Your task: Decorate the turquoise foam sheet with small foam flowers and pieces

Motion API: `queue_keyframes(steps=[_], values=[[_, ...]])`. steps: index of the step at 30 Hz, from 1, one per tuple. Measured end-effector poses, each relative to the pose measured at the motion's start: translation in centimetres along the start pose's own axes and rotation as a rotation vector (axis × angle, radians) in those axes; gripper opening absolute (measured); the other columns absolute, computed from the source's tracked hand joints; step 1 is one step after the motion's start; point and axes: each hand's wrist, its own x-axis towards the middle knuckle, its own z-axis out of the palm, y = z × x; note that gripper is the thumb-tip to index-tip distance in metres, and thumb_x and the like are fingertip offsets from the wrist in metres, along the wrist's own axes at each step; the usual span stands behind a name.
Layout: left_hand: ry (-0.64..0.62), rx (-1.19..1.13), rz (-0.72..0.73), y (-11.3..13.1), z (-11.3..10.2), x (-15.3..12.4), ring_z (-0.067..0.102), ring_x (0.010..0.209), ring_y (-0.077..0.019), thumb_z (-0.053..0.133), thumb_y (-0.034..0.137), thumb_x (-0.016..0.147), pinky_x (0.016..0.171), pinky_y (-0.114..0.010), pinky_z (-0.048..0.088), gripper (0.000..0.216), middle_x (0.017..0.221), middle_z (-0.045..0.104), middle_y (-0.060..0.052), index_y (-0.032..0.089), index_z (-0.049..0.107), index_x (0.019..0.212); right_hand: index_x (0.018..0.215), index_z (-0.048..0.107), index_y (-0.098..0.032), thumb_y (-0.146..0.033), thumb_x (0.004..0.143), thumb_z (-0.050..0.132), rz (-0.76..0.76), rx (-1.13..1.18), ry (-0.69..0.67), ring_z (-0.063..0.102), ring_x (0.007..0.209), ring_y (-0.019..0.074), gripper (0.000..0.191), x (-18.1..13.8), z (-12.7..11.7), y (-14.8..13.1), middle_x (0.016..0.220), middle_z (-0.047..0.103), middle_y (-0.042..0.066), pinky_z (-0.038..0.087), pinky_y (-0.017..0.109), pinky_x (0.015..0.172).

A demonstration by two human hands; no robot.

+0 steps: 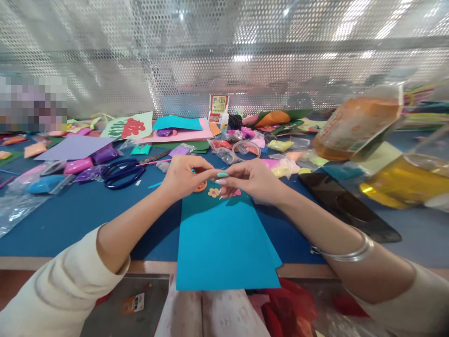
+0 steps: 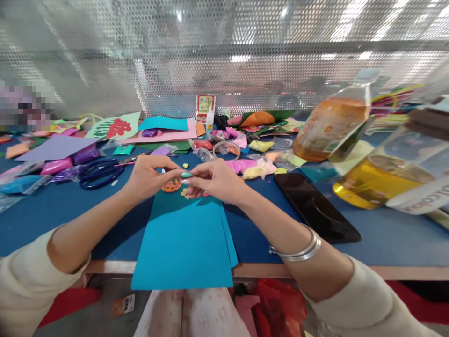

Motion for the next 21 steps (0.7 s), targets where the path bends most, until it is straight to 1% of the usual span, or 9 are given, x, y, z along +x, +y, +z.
queue_keyframes(steps=[2,4,6,8,11,13,15,17,21], values=[[0.075,0.011,0.026,0.0,-0.1,0.0,0.059,0.058,-0.0141,0.065,0.034,0.075,0.056,-0.024,0.045,0.016,0.066,0.070,-0.002,0.021,0.073,0.071,0.082,0.069,-0.012,-0.036,0.072,0.067,0.006,0.063,0.017,0.068,0.062,0.0157,0.026,0.1,-0.1,0.1,0.071,0.071,0.008,0.050,0.020,0.049],[0.120,0.002,0.048,0.1,0.0,-0.1,0.063,0.066,-0.0159,0.063,0.032,0.077,0.064,-0.026,0.048,0.014,0.073,0.071,-0.003,0.023,0.074,0.075,0.088,0.069,-0.013,-0.032,0.072,0.069,0.010,0.171,0.042,0.068,0.069,0.0165,0.025,0.2,0.0,0.4,0.077,0.072,0.008,0.050,0.020,0.051],[0.141,0.000,0.096,0.3,0.1,-0.2,0.065,0.078,-0.0179,0.060,0.031,0.080,0.075,-0.029,0.049,0.015,0.083,0.072,-0.003,0.024,0.073,0.080,0.093,0.068,-0.016,-0.026,0.068,0.072,0.006,0.268,0.070,0.068,0.079,0.0179,0.027,0.2,0.2,0.5,0.085,0.072,0.006,0.051,0.021,0.057],[0.127,0.044,0.188,0.4,0.3,-0.3,0.063,0.093,-0.0199,0.059,0.029,0.081,0.086,-0.034,0.047,0.015,0.096,0.071,-0.004,0.025,0.072,0.087,0.094,0.068,-0.017,-0.022,0.066,0.073,0.007,0.340,0.077,0.067,0.087,0.0185,0.029,0.2,0.4,0.5,0.092,0.071,0.005,0.052,0.023,0.066],[0.084,0.136,0.330,0.3,0.9,-0.3,0.056,0.108,-0.0213,0.054,0.027,0.084,0.095,-0.041,0.042,0.020,0.114,0.064,-0.006,0.026,0.069,0.097,0.094,0.067,-0.017,-0.022,0.067,0.072,0.002,0.448,-0.016,0.065,0.091,0.0184,0.028,0.0,0.6,0.1,0.094,0.069,0.005,0.051,0.029,0.080],[0.051,0.162,0.393,0.1,1.2,-0.2,0.052,0.113,-0.0217,0.053,0.026,0.085,0.097,-0.043,0.040,0.023,0.120,0.060,-0.008,0.025,0.066,0.104,0.090,0.068,-0.015,-0.025,0.068,0.071,0.014,0.490,-0.092,0.065,0.089,0.0181,0.024,-0.1,0.7,-0.1,0.092,0.070,0.006,0.050,0.031,0.084],[0.022,0.180,0.441,0.0,1.4,-0.2,0.051,0.115,-0.0224,0.054,0.027,0.083,0.097,-0.042,0.040,0.027,0.121,0.058,-0.010,0.022,0.063,0.109,0.084,0.069,-0.014,-0.028,0.068,0.071,0.040,0.469,-0.116,0.066,0.083,0.0173,0.022,-0.2,0.7,-0.3,0.084,0.070,0.006,0.051,0.030,0.080],[0.009,0.198,0.445,0.0,1.4,-0.3,0.052,0.112,-0.0226,0.056,0.028,0.082,0.096,-0.041,0.041,0.030,0.117,0.061,-0.011,0.020,0.063,0.110,0.083,0.070,-0.014,-0.030,0.068,0.071,0.054,0.393,-0.102,0.066,0.080,0.0165,0.022,-0.2,0.6,-0.3,0.081,0.070,0.006,0.051,0.029,0.078],[-0.072,0.166,0.344,0.1,1.2,-0.5,0.063,0.088,-0.0193,0.053,0.030,0.083,0.084,-0.035,0.047,0.023,0.090,0.070,-0.006,0.023,0.067,0.099,0.091,0.072,-0.018,-0.036,0.073,0.067,0.072,0.223,-0.106,0.066,0.081,0.0159,0.026,-0.3,0.0,-0.2,0.089,0.071,0.004,0.053,0.029,0.077]])
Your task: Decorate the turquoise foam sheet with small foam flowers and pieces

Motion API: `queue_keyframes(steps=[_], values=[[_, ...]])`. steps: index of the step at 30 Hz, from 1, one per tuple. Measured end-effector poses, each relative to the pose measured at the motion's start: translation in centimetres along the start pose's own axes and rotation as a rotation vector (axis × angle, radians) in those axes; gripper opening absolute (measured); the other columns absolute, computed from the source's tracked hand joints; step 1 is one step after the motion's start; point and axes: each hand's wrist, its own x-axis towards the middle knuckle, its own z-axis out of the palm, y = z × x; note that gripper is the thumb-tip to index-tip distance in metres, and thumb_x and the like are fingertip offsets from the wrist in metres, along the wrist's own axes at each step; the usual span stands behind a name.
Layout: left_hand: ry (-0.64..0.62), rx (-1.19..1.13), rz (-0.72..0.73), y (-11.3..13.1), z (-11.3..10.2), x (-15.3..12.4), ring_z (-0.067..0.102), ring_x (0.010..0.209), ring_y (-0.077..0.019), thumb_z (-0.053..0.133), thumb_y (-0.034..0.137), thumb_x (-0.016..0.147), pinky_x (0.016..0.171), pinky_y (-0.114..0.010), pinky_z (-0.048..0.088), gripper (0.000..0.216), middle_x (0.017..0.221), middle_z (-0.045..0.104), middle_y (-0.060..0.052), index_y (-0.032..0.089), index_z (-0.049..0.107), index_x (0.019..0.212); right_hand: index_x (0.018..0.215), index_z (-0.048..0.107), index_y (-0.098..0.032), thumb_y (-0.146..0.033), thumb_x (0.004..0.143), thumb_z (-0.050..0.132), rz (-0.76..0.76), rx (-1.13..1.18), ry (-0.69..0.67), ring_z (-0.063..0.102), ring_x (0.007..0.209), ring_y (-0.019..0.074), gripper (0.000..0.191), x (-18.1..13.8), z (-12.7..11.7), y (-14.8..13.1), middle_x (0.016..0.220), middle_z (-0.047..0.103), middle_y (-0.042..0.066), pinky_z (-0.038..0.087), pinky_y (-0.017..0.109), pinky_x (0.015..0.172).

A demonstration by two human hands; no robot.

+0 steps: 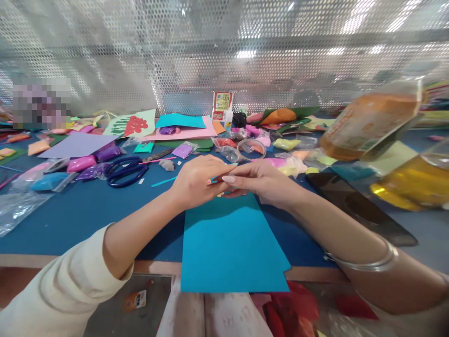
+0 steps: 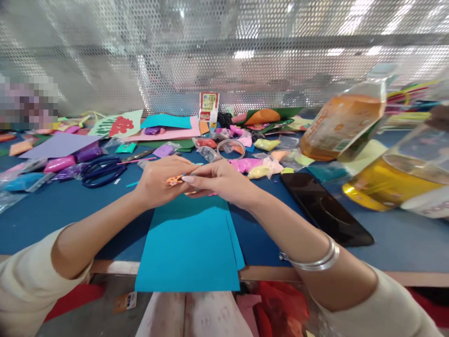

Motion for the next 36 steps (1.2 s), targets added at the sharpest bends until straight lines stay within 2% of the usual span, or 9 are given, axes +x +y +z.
queue_keyframes(steps=[7,11,13,16,19,22,27,32,36], values=[[-0.064,-0.113,-0.150,0.7,-0.5,0.2,0.061,0.069,-0.0168,0.051,0.035,0.083,0.065,-0.027,0.045,0.026,0.071,0.069,-0.005,0.021,0.071,0.074,0.084,0.074,-0.019,-0.032,0.065,0.073,0.028,-0.088,0.010,0.067,0.073,0.0147,0.023,-0.2,0.4,-0.6,0.076,0.071,0.000,0.055,0.026,0.070],[-0.047,-0.174,-0.304,0.8,-1.1,0.5,0.055,0.054,-0.0132,0.049,0.039,0.085,0.051,-0.024,0.040,0.037,0.058,0.064,-0.002,0.017,0.068,0.061,0.081,0.074,-0.017,-0.032,0.071,0.068,0.036,-0.025,0.011,0.068,0.076,0.0153,0.019,0.0,0.9,-0.4,0.080,0.072,0.003,0.055,0.027,0.071],[0.049,-0.222,-0.366,0.5,-1.2,0.6,0.058,0.060,-0.0139,0.050,0.040,0.085,0.056,-0.024,0.044,0.035,0.065,0.067,-0.002,0.018,0.071,0.068,0.084,0.073,-0.016,-0.030,0.074,0.066,0.015,0.013,0.029,0.068,0.079,0.0159,0.019,0.0,0.8,-0.4,0.085,0.072,0.005,0.054,0.028,0.073],[0.197,-0.342,-0.446,0.1,-1.1,0.7,0.064,0.080,-0.0184,0.057,0.040,0.081,0.070,-0.026,0.050,0.027,0.088,0.071,-0.004,0.021,0.071,0.094,0.090,0.071,-0.016,-0.021,0.069,0.067,-0.019,0.096,0.054,0.067,0.086,0.0203,0.021,0.0,0.4,-0.3,0.093,0.071,0.007,0.053,0.031,0.076],[0.168,-0.441,-0.463,0.2,-1.0,0.7,0.062,0.097,-0.0228,0.070,0.033,0.070,0.075,-0.029,0.052,0.044,0.103,0.069,-0.005,0.023,0.063,0.112,0.095,0.069,-0.017,-0.010,0.060,0.067,-0.064,0.172,0.044,0.065,0.094,0.0237,0.035,0.0,0.1,-0.2,0.100,0.070,0.007,0.052,0.034,0.081],[0.049,-0.526,-0.457,0.6,-0.8,0.7,0.064,0.095,-0.0246,0.073,0.027,0.066,0.074,-0.031,0.054,0.043,0.103,0.069,-0.006,0.022,0.066,0.108,0.098,0.068,-0.017,-0.010,0.061,0.068,-0.063,0.108,0.017,0.066,0.090,0.0209,0.037,-0.2,0.5,-0.3,0.098,0.070,0.005,0.051,0.033,0.083],[-0.051,-0.549,-0.465,1.3,-0.9,0.5,0.067,0.085,-0.0261,0.066,0.035,0.074,0.069,-0.033,0.055,0.025,0.093,0.072,-0.005,0.021,0.072,0.095,0.086,0.070,-0.014,-0.023,0.072,0.067,-0.020,0.048,-0.003,0.068,0.083,0.0166,0.017,-0.4,1.4,-0.6,0.085,0.072,0.004,0.056,0.028,0.073],[0.016,-0.383,-0.428,1.3,-1.2,0.8,0.067,0.074,-0.0210,0.064,0.038,0.076,0.065,-0.028,0.054,0.024,0.079,0.073,-0.004,0.017,0.074,0.080,0.085,0.070,-0.011,-0.030,0.074,0.067,0.045,0.095,-0.034,0.069,0.080,0.0183,0.022,-0.3,1.5,-0.7,0.085,0.072,0.008,0.057,0.028,0.069],[0.188,-0.285,-0.451,-0.1,-1.5,0.9,0.067,0.075,-0.0199,0.064,0.041,0.075,0.067,-0.027,0.053,0.028,0.080,0.072,-0.005,0.016,0.073,0.080,0.087,0.070,-0.012,-0.032,0.072,0.069,0.046,0.147,-0.018,0.069,0.080,0.0194,0.024,-0.1,0.9,-0.6,0.087,0.072,0.009,0.055,0.031,0.075]])
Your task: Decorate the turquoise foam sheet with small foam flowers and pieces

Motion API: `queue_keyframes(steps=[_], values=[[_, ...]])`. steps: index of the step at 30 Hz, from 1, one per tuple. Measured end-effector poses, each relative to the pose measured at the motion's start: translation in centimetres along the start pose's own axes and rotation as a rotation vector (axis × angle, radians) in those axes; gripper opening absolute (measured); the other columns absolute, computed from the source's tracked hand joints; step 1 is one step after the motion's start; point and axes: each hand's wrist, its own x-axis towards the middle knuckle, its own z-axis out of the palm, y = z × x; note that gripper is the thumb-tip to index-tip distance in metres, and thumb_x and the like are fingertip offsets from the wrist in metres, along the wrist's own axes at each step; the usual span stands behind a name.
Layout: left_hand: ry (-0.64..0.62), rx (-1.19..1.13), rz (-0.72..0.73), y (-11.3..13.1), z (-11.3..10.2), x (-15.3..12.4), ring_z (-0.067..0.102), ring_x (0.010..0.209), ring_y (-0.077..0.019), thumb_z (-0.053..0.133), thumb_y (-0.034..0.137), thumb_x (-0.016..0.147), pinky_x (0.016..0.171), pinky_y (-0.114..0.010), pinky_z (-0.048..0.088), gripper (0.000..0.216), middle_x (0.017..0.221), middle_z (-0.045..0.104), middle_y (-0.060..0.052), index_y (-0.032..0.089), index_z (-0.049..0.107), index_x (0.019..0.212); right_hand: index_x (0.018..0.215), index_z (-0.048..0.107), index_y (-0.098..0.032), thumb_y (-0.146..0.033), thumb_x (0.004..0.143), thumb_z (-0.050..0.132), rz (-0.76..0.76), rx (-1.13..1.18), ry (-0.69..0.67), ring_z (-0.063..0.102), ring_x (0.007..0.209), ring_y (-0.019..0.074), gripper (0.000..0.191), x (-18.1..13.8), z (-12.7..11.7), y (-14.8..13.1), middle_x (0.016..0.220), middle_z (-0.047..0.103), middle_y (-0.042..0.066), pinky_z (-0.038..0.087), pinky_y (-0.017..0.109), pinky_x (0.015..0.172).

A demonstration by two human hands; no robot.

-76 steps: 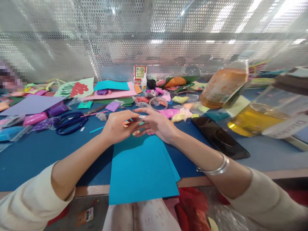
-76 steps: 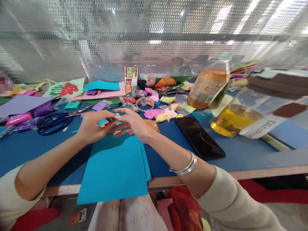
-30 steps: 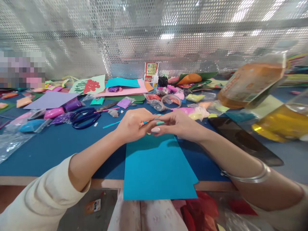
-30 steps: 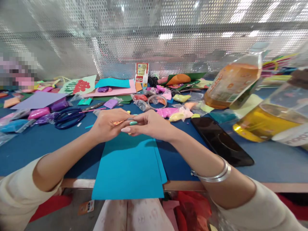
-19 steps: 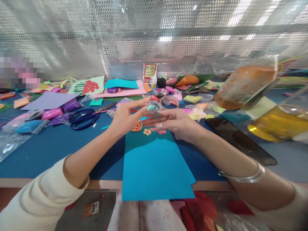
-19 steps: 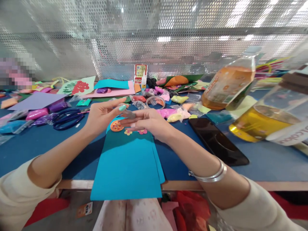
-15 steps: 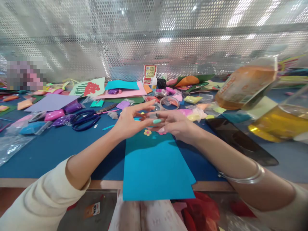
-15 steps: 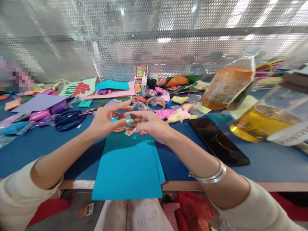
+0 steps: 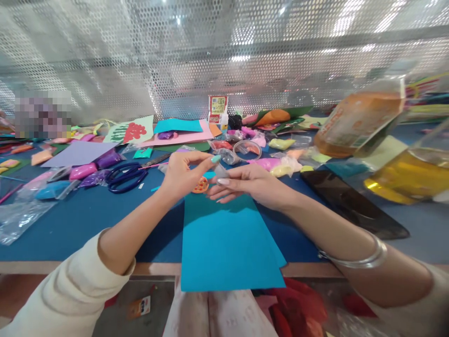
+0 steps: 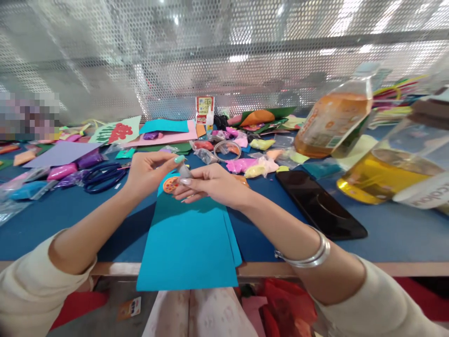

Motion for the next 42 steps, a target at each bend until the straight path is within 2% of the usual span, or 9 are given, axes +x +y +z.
queue_keyframes(steps=[2,5,9,15,20,27,33,38,42], values=[[-0.004,-0.061,-0.013,-0.5,-0.4,0.3,0.067,0.084,-0.0204,0.064,0.043,0.075,0.072,-0.028,0.053,0.034,0.092,0.071,-0.007,0.017,0.070,0.097,0.091,0.069,-0.014,-0.038,0.072,0.068,-0.011,0.052,-0.012,0.069,0.084,0.0216,0.030,0.0,-0.4,0.0,0.090,0.072,0.009,0.053,0.035,0.080],[-0.185,-0.122,0.017,-0.5,-0.7,0.3,0.062,0.099,-0.0219,0.066,0.042,0.074,0.079,-0.030,0.052,0.050,0.109,0.066,-0.008,0.022,0.057,0.120,0.096,0.068,-0.015,-0.053,0.077,0.057,-0.022,0.078,-0.051,0.067,0.091,0.0241,0.044,0.0,-0.7,-0.1,0.095,0.071,0.010,0.050,0.040,0.086],[-0.350,-0.102,-0.012,0.7,-0.1,-0.4,0.064,0.094,-0.0250,0.066,0.042,0.073,0.076,-0.032,0.052,0.037,0.102,0.069,-0.008,0.019,0.069,0.102,0.095,0.069,-0.014,-0.046,0.072,0.066,-0.036,-0.056,-0.088,0.066,0.093,0.0214,0.039,0.0,-0.2,0.2,0.096,0.071,0.008,0.051,0.036,0.084],[-0.186,0.020,-0.048,1.0,0.2,-0.5,0.066,0.069,-0.0203,0.064,0.041,0.075,0.062,-0.029,0.052,0.026,0.076,0.072,-0.004,0.017,0.074,0.080,0.088,0.070,-0.012,-0.041,0.073,0.067,0.000,-0.122,-0.028,0.068,0.081,0.0192,0.033,0.4,0.3,0.8,0.089,0.071,0.009,0.056,0.030,0.068],[0.021,0.031,-0.049,-0.8,-0.7,0.3,0.065,0.085,-0.0216,0.065,0.042,0.074,0.074,-0.031,0.052,0.031,0.092,0.071,-0.007,0.017,0.072,0.091,0.100,0.067,-0.016,-0.035,0.074,0.068,-0.058,-0.092,-0.006,0.066,0.090,0.0186,0.033,0.2,-0.5,0.5,0.100,0.069,0.007,0.053,0.031,0.079],[-0.303,-0.062,-0.024,-0.3,-0.5,-0.2,0.061,0.100,-0.0247,0.066,0.041,0.073,0.083,-0.036,0.049,0.047,0.109,0.066,-0.009,0.019,0.061,0.115,0.103,0.066,-0.017,-0.049,0.071,0.066,-0.088,-0.010,-0.078,0.062,0.100,0.0228,0.045,0.1,-0.6,0.6,0.106,0.067,0.008,0.046,0.040,0.090],[-0.336,-0.016,0.095,0.0,0.2,-0.6,0.058,0.103,-0.0222,0.062,0.038,0.077,0.083,-0.034,0.048,0.057,0.113,0.063,-0.006,0.026,0.045,0.131,0.093,0.070,-0.014,-0.036,0.073,0.068,-0.082,-0.239,-0.047,0.066,0.087,0.0192,0.030,0.0,0.1,0.8,0.089,0.071,0.006,0.053,0.034,0.080],[-0.292,0.111,0.185,-0.2,0.5,-0.8,0.061,0.093,-0.0183,0.049,0.036,0.086,0.082,-0.031,0.048,0.029,0.100,0.068,-0.006,0.021,0.066,0.103,0.097,0.068,-0.016,-0.042,0.070,0.069,-0.009,-0.123,-0.056,0.067,0.086,0.0208,0.037,0.2,-0.2,0.7,0.092,0.071,0.008,0.056,0.031,0.068],[-0.233,0.252,0.321,-0.9,0.8,-1.0,0.053,0.110,-0.0222,0.044,0.034,0.089,0.092,-0.038,0.043,0.037,0.118,0.059,-0.011,0.019,0.053,0.122,0.091,0.070,-0.015,-0.056,0.072,0.061,-0.036,0.038,0.043,0.068,0.080,0.0203,0.045,0.6,-0.5,0.9,0.087,0.071,0.009,0.055,0.033,0.071]])
